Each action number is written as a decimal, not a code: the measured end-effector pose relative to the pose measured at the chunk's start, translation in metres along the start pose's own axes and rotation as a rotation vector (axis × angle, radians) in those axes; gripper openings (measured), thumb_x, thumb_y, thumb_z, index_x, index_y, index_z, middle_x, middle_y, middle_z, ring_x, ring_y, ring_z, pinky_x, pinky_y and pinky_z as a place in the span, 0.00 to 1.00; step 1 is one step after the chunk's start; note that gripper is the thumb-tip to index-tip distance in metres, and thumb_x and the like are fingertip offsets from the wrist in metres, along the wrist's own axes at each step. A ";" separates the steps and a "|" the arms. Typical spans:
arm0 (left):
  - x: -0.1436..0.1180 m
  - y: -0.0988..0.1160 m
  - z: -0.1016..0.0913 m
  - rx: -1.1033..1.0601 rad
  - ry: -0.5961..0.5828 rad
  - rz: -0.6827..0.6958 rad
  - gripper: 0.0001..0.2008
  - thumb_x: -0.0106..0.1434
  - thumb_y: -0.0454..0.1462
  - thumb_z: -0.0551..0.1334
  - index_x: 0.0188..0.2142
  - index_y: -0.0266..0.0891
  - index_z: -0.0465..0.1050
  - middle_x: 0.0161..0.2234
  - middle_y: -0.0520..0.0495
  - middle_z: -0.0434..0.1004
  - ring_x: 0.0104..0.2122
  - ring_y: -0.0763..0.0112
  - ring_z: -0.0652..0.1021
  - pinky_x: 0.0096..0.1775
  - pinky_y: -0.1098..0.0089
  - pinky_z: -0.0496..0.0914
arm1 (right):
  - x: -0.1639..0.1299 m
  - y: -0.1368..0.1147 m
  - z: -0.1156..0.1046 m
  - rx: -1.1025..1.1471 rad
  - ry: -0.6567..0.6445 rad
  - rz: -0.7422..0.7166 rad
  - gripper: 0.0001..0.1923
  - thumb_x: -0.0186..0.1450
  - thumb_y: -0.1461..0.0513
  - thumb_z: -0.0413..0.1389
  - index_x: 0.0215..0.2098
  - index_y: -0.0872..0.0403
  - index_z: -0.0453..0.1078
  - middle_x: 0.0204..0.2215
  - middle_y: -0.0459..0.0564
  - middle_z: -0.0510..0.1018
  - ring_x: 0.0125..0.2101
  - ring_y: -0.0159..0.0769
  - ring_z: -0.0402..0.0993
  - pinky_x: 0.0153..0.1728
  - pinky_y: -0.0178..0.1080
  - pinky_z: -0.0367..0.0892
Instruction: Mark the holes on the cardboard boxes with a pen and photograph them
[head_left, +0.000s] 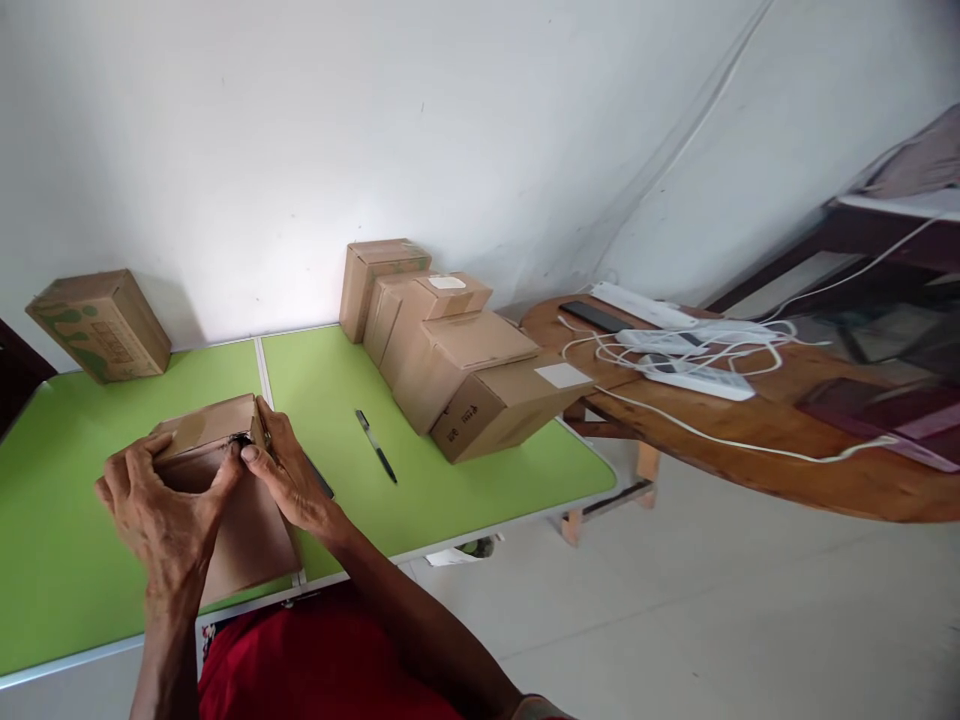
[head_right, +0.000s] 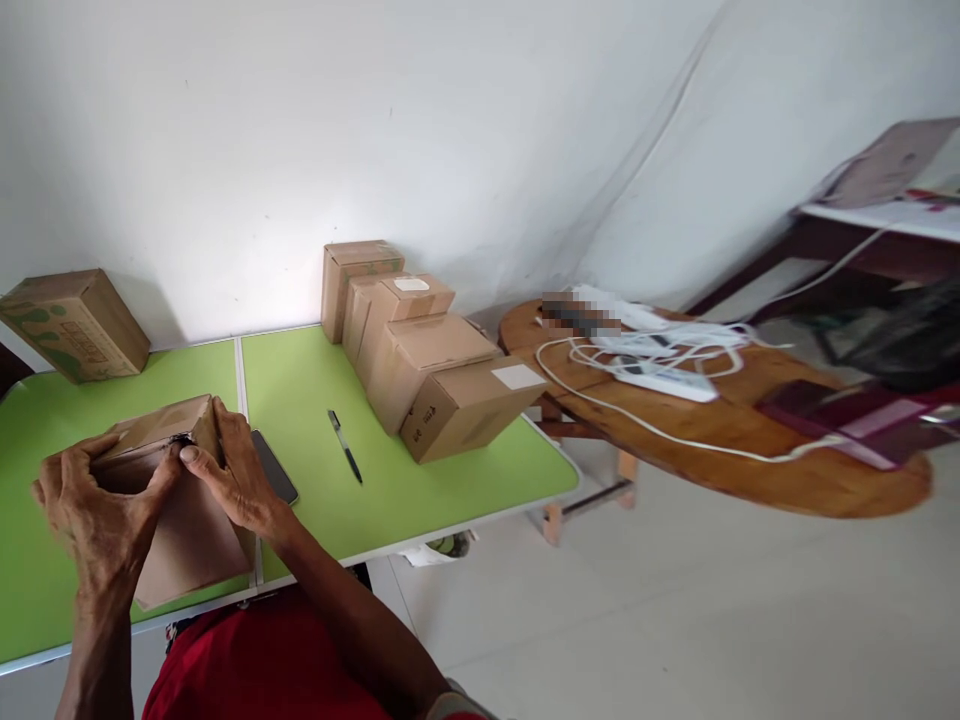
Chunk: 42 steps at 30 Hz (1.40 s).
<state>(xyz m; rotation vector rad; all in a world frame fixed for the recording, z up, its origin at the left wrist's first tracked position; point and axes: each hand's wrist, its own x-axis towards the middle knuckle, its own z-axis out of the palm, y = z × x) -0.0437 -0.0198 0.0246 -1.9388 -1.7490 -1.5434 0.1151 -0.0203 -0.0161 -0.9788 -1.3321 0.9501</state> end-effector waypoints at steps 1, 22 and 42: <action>-0.001 -0.001 0.000 0.004 0.012 0.014 0.26 0.59 0.58 0.77 0.47 0.50 0.76 0.52 0.36 0.82 0.59 0.30 0.76 0.65 0.25 0.65 | -0.001 0.002 -0.001 -0.004 -0.012 -0.001 0.52 0.73 0.27 0.52 0.84 0.41 0.52 0.76 0.57 0.63 0.78 0.55 0.56 0.80 0.59 0.50; -0.004 -0.033 0.013 0.019 0.099 0.210 0.29 0.64 0.59 0.74 0.53 0.42 0.79 0.52 0.30 0.83 0.53 0.34 0.79 0.59 0.34 0.69 | -0.031 0.058 -0.128 -0.933 0.316 0.749 0.14 0.73 0.63 0.61 0.55 0.60 0.78 0.56 0.72 0.82 0.59 0.59 0.81 0.56 0.49 0.71; -0.004 -0.021 0.040 -0.056 0.120 0.266 0.25 0.66 0.54 0.73 0.53 0.42 0.77 0.53 0.31 0.83 0.53 0.41 0.79 0.58 0.43 0.68 | -0.007 -0.017 -0.041 0.651 0.162 -0.027 0.17 0.69 0.45 0.67 0.43 0.48 0.75 0.31 0.47 0.85 0.29 0.40 0.83 0.32 0.41 0.74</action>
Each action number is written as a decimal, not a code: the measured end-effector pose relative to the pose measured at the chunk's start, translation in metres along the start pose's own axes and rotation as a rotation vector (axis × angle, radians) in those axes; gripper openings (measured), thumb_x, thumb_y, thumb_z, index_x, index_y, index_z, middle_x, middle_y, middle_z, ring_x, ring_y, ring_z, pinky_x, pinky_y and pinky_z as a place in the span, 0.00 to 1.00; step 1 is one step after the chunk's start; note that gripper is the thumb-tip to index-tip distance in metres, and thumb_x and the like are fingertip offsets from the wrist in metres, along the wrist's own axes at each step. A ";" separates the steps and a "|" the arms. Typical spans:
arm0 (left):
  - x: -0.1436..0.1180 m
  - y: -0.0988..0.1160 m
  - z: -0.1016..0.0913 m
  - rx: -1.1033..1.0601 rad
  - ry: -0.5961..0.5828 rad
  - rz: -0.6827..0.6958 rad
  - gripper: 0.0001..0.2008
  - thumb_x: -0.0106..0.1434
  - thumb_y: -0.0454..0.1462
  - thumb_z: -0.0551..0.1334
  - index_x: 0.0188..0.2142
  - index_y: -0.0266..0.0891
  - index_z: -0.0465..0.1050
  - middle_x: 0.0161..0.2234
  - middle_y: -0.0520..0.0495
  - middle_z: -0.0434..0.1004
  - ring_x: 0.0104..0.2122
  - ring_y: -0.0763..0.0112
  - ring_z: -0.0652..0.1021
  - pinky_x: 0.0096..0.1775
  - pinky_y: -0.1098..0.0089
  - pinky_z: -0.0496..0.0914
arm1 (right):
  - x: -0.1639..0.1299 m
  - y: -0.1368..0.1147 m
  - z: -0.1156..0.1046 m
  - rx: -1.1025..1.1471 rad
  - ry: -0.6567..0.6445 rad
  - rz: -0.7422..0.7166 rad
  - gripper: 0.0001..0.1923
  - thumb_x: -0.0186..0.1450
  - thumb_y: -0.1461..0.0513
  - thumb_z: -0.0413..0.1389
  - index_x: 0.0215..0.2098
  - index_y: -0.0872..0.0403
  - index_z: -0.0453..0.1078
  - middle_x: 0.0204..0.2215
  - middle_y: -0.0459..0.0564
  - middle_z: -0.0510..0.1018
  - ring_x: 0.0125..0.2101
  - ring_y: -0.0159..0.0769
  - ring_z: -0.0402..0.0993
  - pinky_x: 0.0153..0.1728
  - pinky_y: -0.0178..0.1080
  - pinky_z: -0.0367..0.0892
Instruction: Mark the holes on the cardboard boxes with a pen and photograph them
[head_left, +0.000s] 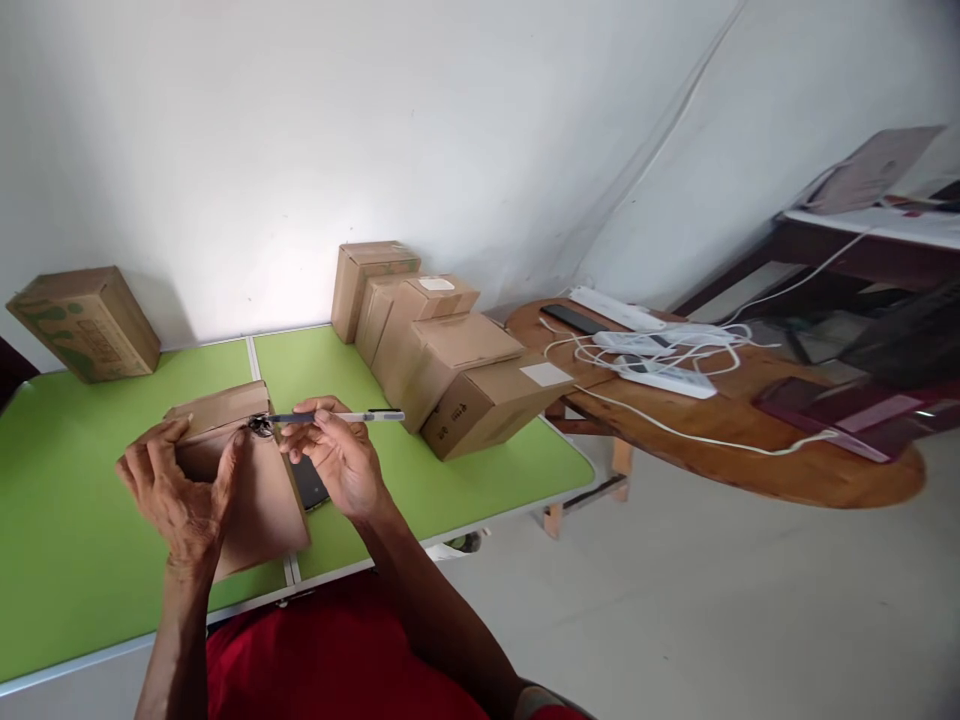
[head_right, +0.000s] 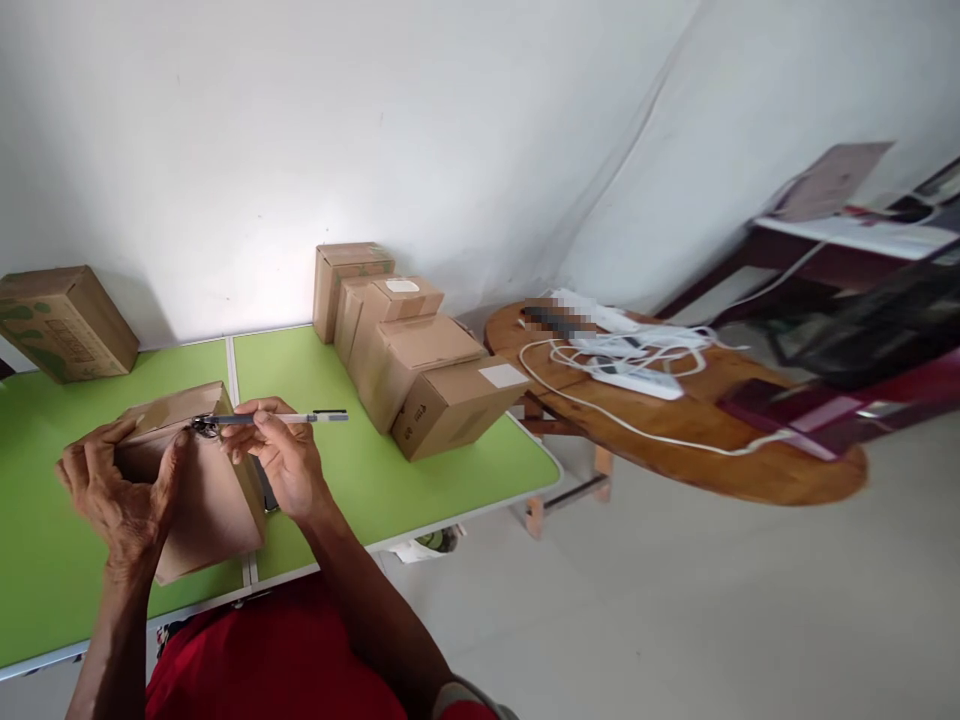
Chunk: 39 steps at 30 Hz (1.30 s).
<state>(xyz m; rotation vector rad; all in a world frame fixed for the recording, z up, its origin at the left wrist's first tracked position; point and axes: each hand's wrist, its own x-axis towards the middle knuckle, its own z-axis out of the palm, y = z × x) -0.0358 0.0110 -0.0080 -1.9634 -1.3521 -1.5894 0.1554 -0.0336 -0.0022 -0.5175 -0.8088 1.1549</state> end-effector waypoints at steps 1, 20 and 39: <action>-0.001 0.000 -0.001 -0.003 -0.009 -0.002 0.25 0.66 0.54 0.73 0.53 0.41 0.76 0.53 0.31 0.83 0.53 0.41 0.79 0.59 0.43 0.68 | -0.001 0.002 0.005 -0.017 0.005 -0.022 0.18 0.70 0.45 0.67 0.44 0.49 0.77 0.31 0.48 0.86 0.30 0.40 0.84 0.32 0.41 0.75; -0.001 0.002 -0.008 0.018 -0.119 0.005 0.39 0.61 0.64 0.73 0.58 0.39 0.72 0.58 0.27 0.79 0.58 0.38 0.76 0.61 0.43 0.67 | -0.018 0.006 0.011 -0.658 -0.001 -0.318 0.13 0.77 0.50 0.62 0.49 0.49 0.84 0.40 0.51 0.85 0.38 0.39 0.83 0.41 0.40 0.79; 0.004 0.001 -0.011 0.033 -0.127 0.016 0.42 0.58 0.66 0.75 0.59 0.42 0.71 0.60 0.27 0.78 0.60 0.36 0.77 0.63 0.39 0.66 | -0.008 -0.020 -0.019 -0.799 0.142 -0.332 0.15 0.79 0.48 0.57 0.42 0.49 0.75 0.31 0.47 0.80 0.31 0.38 0.77 0.32 0.38 0.72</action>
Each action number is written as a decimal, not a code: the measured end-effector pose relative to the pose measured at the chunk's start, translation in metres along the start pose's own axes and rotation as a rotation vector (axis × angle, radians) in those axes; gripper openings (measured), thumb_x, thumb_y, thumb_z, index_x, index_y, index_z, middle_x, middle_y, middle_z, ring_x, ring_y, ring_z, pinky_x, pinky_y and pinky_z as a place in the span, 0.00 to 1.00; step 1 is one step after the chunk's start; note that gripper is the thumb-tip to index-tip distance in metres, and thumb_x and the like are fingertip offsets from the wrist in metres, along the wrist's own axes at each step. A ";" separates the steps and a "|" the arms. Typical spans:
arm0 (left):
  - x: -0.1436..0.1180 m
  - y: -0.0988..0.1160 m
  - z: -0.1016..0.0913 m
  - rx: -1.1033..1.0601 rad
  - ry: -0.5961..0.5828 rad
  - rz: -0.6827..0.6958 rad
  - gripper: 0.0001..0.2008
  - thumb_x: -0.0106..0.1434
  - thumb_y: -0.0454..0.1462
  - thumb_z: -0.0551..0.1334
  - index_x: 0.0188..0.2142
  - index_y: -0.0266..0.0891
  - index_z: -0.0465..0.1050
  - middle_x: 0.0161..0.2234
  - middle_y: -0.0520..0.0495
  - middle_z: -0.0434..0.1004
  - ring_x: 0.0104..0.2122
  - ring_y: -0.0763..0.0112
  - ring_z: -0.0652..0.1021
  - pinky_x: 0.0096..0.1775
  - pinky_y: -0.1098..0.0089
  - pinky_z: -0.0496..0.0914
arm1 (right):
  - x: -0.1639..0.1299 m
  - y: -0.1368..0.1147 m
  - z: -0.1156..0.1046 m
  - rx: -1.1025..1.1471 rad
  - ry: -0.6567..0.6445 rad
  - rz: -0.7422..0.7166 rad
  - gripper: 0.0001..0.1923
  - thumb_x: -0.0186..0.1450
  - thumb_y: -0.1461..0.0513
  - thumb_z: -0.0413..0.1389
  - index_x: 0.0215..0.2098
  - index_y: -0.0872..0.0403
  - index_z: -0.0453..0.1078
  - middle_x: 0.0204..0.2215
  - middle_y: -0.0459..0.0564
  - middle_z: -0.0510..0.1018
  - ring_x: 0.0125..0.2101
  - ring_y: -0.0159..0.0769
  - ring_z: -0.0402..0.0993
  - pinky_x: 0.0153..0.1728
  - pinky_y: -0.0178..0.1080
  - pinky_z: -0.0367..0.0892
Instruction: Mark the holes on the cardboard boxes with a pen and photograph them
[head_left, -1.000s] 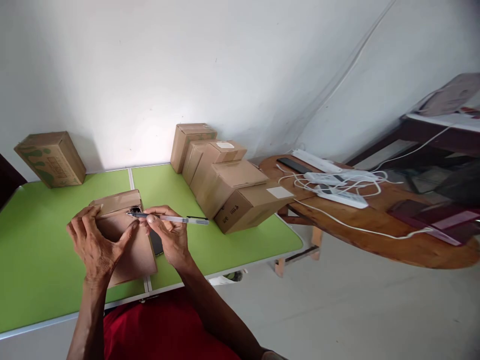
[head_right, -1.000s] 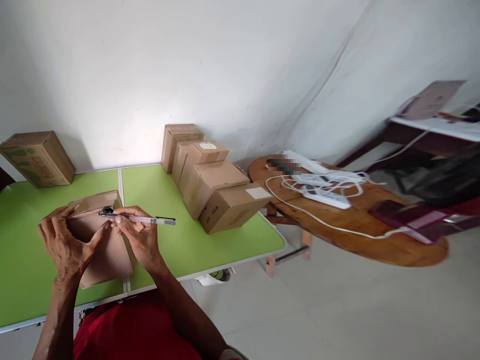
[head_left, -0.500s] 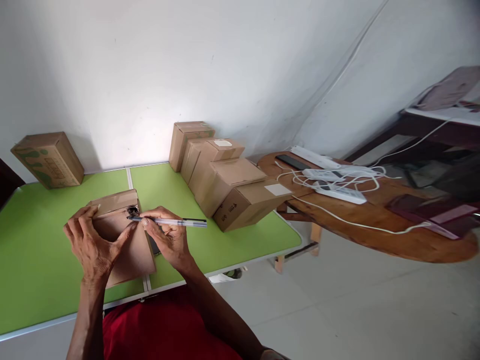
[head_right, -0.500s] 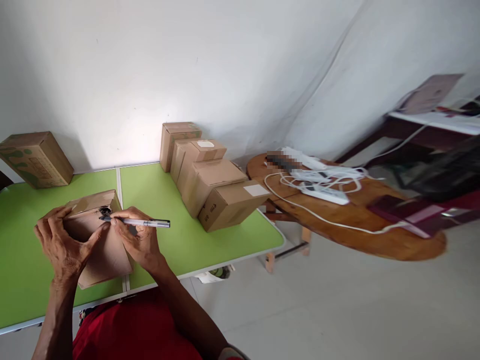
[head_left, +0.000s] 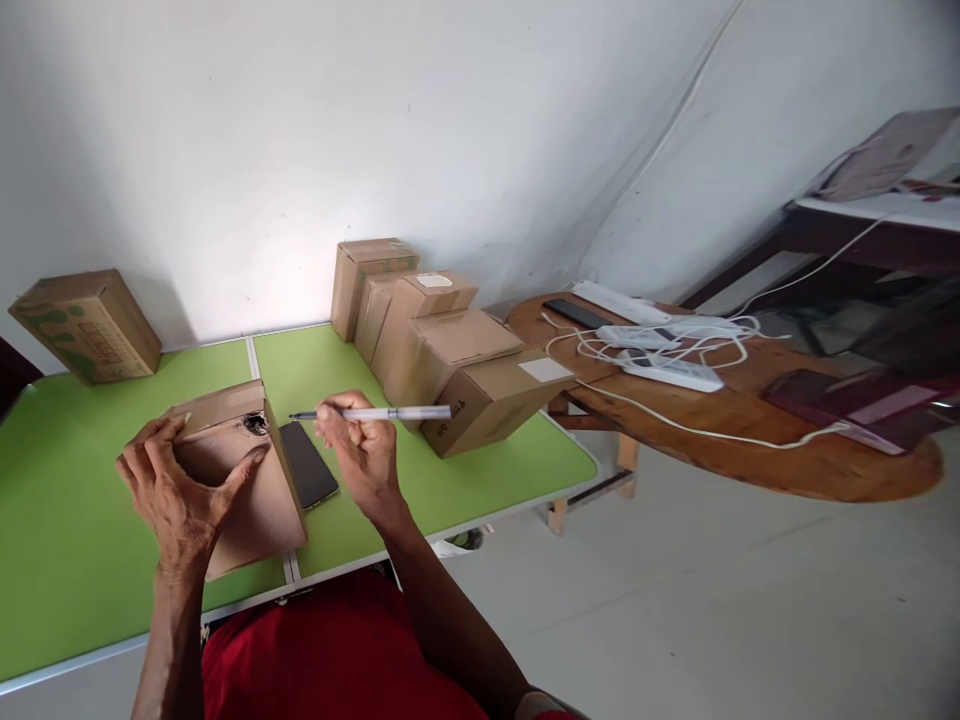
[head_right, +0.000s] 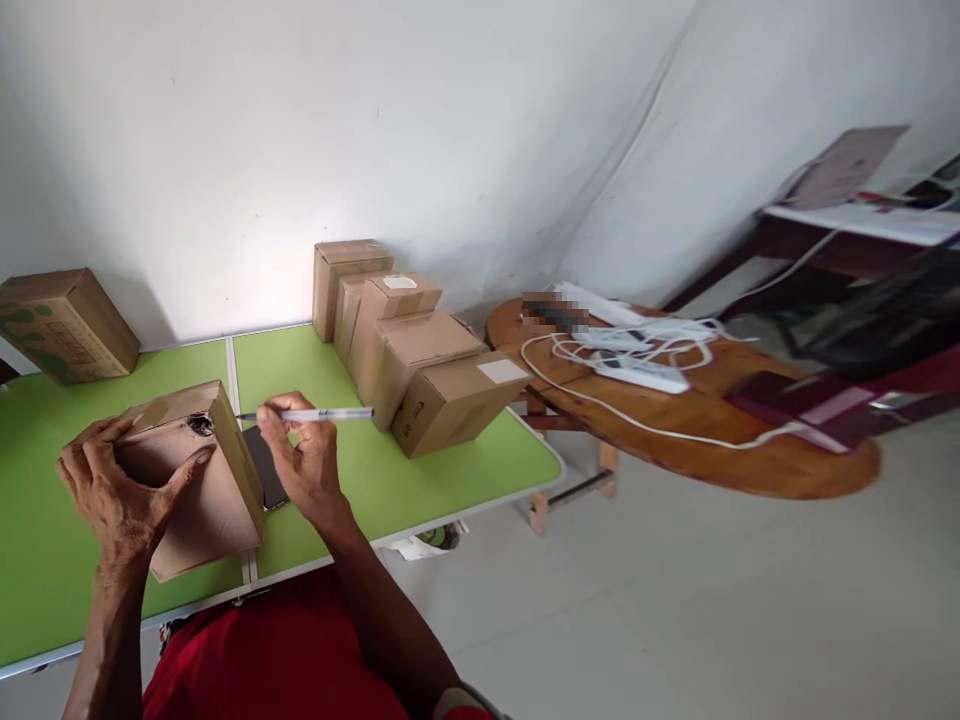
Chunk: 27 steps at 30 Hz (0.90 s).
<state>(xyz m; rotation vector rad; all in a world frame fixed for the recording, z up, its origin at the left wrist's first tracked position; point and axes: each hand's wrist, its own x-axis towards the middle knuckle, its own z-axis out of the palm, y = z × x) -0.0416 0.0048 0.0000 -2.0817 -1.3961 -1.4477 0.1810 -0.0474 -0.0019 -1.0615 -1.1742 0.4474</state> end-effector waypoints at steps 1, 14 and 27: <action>0.000 0.000 0.000 0.005 0.004 0.013 0.41 0.59 0.65 0.75 0.59 0.42 0.71 0.60 0.27 0.78 0.59 0.36 0.77 0.63 0.39 0.67 | 0.006 0.005 -0.004 -0.085 -0.015 0.020 0.16 0.81 0.48 0.55 0.43 0.49 0.75 0.33 0.48 0.81 0.33 0.39 0.79 0.34 0.39 0.73; 0.002 -0.001 0.000 -0.019 0.005 -0.005 0.44 0.55 0.65 0.77 0.60 0.41 0.72 0.60 0.25 0.78 0.60 0.30 0.76 0.61 0.34 0.67 | 0.021 0.090 -0.029 -1.142 -0.484 0.658 0.15 0.82 0.61 0.53 0.55 0.59 0.80 0.58 0.69 0.85 0.58 0.52 0.84 0.50 0.42 0.70; 0.003 -0.004 -0.002 0.005 0.001 0.031 0.43 0.57 0.63 0.77 0.61 0.41 0.72 0.60 0.26 0.78 0.60 0.30 0.76 0.63 0.31 0.67 | -0.010 0.066 0.009 -1.049 -0.527 0.567 0.25 0.78 0.49 0.62 0.64 0.58 0.72 0.64 0.68 0.78 0.66 0.55 0.75 0.60 0.47 0.72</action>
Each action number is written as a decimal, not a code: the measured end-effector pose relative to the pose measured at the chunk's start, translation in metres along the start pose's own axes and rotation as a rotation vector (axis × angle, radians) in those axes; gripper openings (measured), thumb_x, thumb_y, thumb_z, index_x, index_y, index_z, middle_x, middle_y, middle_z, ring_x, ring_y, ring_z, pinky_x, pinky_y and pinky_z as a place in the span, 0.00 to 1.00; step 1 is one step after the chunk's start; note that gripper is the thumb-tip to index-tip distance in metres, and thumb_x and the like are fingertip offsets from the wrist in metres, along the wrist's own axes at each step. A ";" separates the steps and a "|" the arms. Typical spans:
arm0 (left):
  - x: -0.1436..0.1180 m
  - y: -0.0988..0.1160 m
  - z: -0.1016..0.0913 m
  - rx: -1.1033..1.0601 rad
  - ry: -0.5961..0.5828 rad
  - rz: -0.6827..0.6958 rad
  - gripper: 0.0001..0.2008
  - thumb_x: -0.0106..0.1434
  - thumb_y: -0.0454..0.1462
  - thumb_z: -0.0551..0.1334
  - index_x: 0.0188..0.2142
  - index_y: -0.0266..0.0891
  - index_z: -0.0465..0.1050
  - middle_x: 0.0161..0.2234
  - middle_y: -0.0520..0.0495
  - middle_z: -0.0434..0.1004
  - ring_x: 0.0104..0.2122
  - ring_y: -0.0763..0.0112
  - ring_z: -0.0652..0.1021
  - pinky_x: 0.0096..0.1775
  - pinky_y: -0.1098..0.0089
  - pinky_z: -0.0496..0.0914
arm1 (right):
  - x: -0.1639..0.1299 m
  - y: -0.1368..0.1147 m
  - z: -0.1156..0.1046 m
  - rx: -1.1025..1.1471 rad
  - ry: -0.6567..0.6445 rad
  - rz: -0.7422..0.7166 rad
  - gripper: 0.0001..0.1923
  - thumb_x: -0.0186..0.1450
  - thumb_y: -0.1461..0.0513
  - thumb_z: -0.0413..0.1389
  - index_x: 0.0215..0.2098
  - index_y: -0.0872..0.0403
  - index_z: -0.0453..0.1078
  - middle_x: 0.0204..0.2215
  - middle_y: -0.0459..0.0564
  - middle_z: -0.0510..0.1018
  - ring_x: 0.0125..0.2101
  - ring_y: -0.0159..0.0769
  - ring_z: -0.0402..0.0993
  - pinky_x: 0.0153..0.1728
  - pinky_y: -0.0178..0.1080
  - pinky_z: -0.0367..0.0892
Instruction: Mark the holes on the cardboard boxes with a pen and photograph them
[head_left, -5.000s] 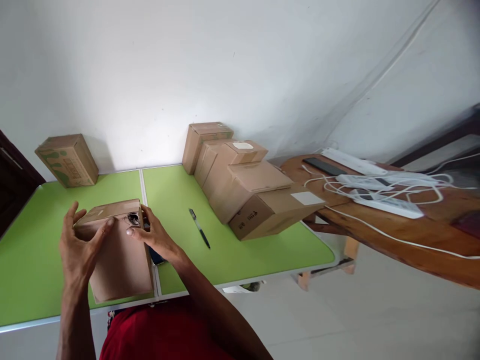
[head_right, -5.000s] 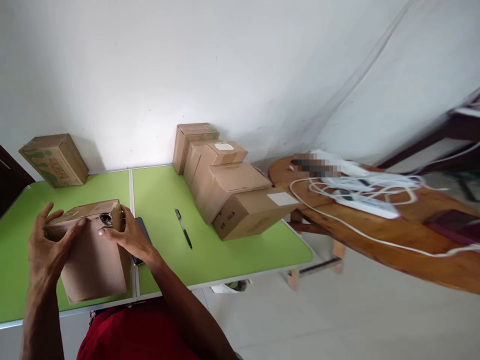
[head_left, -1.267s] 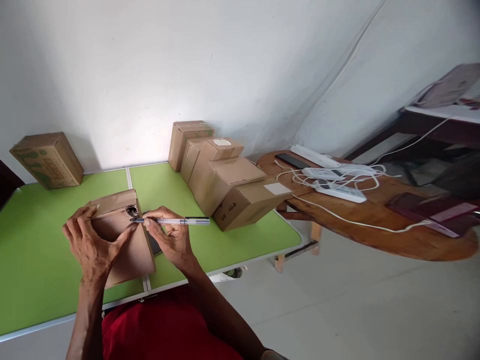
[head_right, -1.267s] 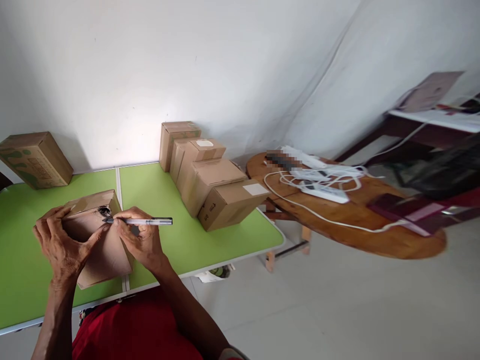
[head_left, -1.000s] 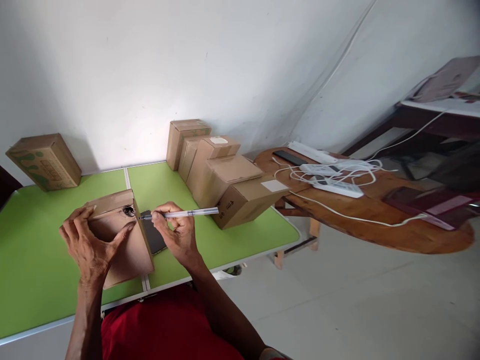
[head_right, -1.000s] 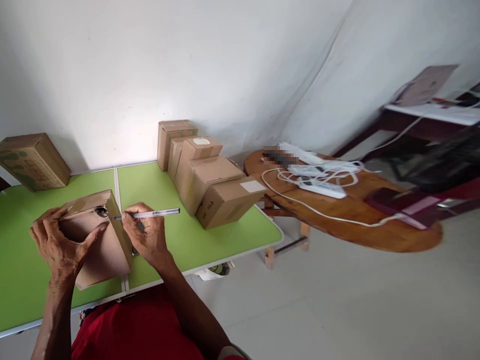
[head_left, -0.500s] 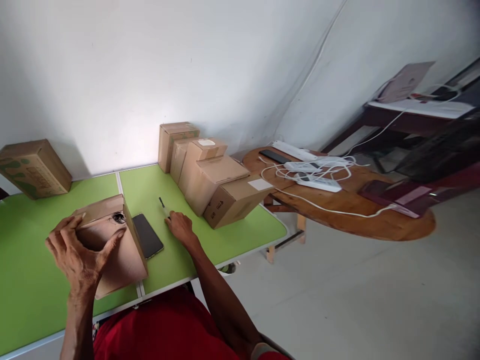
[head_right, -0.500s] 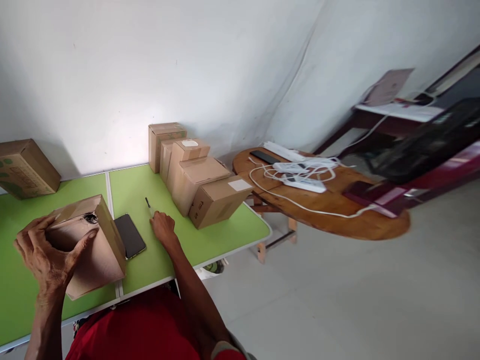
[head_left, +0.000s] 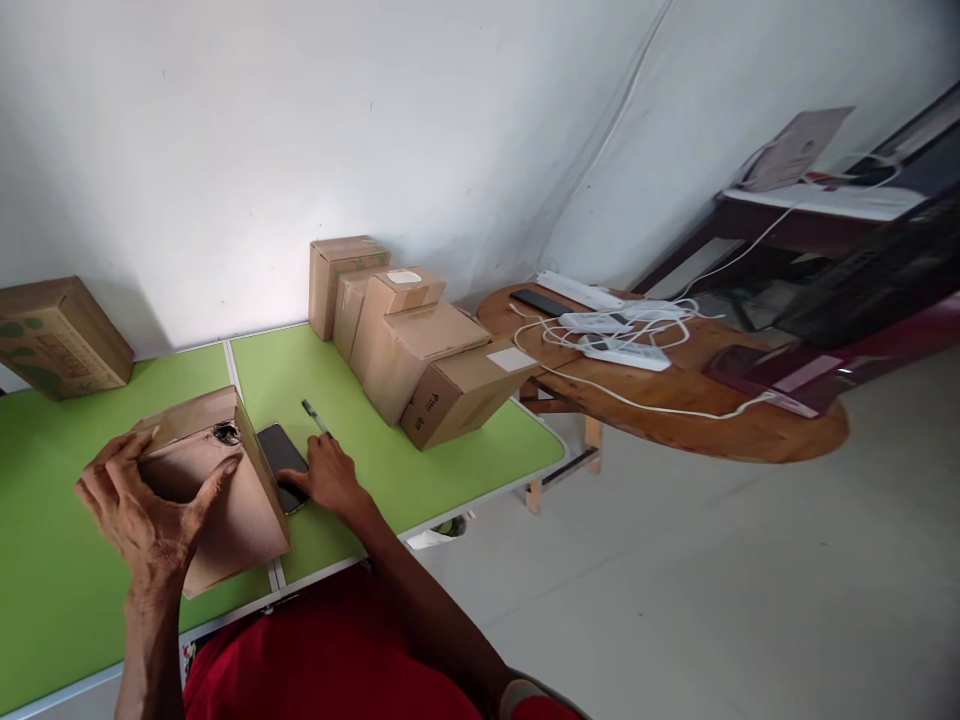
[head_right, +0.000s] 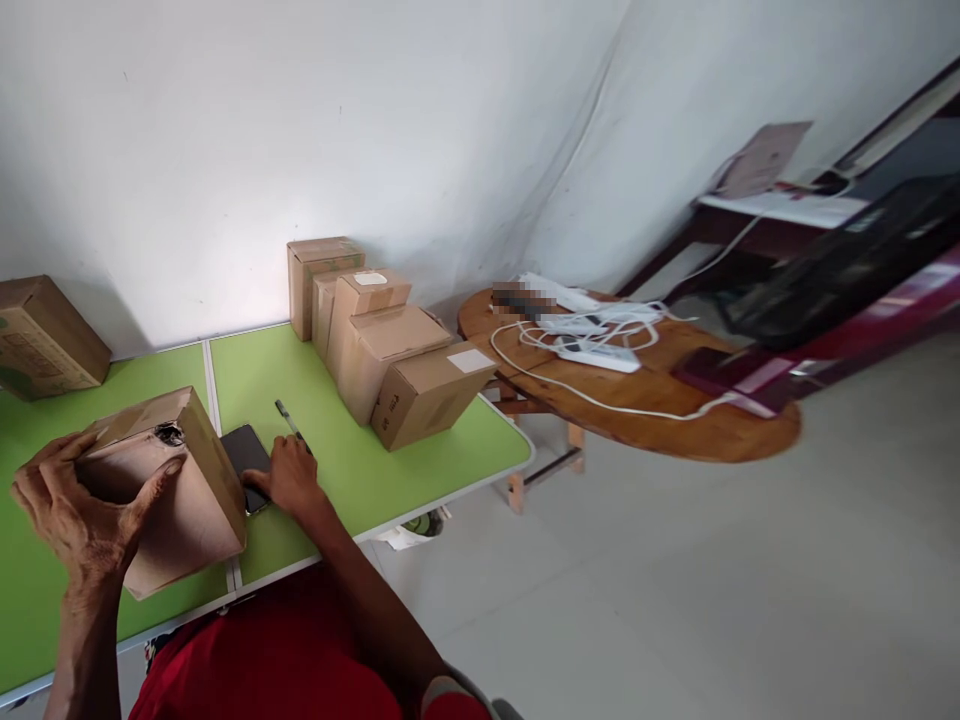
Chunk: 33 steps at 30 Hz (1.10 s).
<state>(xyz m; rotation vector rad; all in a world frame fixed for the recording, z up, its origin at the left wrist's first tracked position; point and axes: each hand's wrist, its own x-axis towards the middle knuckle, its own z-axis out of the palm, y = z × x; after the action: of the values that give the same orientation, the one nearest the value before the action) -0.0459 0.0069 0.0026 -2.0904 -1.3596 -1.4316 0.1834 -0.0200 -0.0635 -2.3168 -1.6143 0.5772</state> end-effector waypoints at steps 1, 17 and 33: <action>0.000 0.000 0.001 -0.010 0.006 -0.001 0.43 0.57 0.63 0.77 0.60 0.41 0.72 0.60 0.25 0.78 0.60 0.30 0.76 0.63 0.31 0.66 | -0.002 -0.005 0.004 0.025 -0.010 -0.006 0.27 0.76 0.49 0.65 0.63 0.59 0.72 0.64 0.70 0.78 0.67 0.57 0.74 0.61 0.49 0.71; -0.002 -0.007 0.001 -0.036 0.053 -0.009 0.43 0.56 0.65 0.76 0.59 0.40 0.74 0.58 0.28 0.79 0.60 0.33 0.75 0.63 0.36 0.66 | 0.007 0.010 0.022 0.664 -0.182 -0.048 0.16 0.66 0.58 0.67 0.28 0.51 0.66 0.27 0.44 0.77 0.33 0.40 0.80 0.34 0.37 0.68; -0.003 0.002 0.010 0.011 0.026 0.089 0.42 0.59 0.63 0.75 0.61 0.39 0.72 0.59 0.26 0.79 0.58 0.36 0.77 0.62 0.39 0.67 | -0.079 0.027 -0.035 1.852 -0.400 -0.313 0.32 0.65 0.48 0.77 0.59 0.48 0.70 0.51 0.53 0.88 0.41 0.46 0.91 0.39 0.46 0.88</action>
<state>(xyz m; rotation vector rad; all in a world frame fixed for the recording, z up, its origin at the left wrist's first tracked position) -0.0390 0.0110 -0.0042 -2.0909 -1.2450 -1.4072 0.1975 -0.1026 -0.0305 -0.5635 -0.6626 1.5345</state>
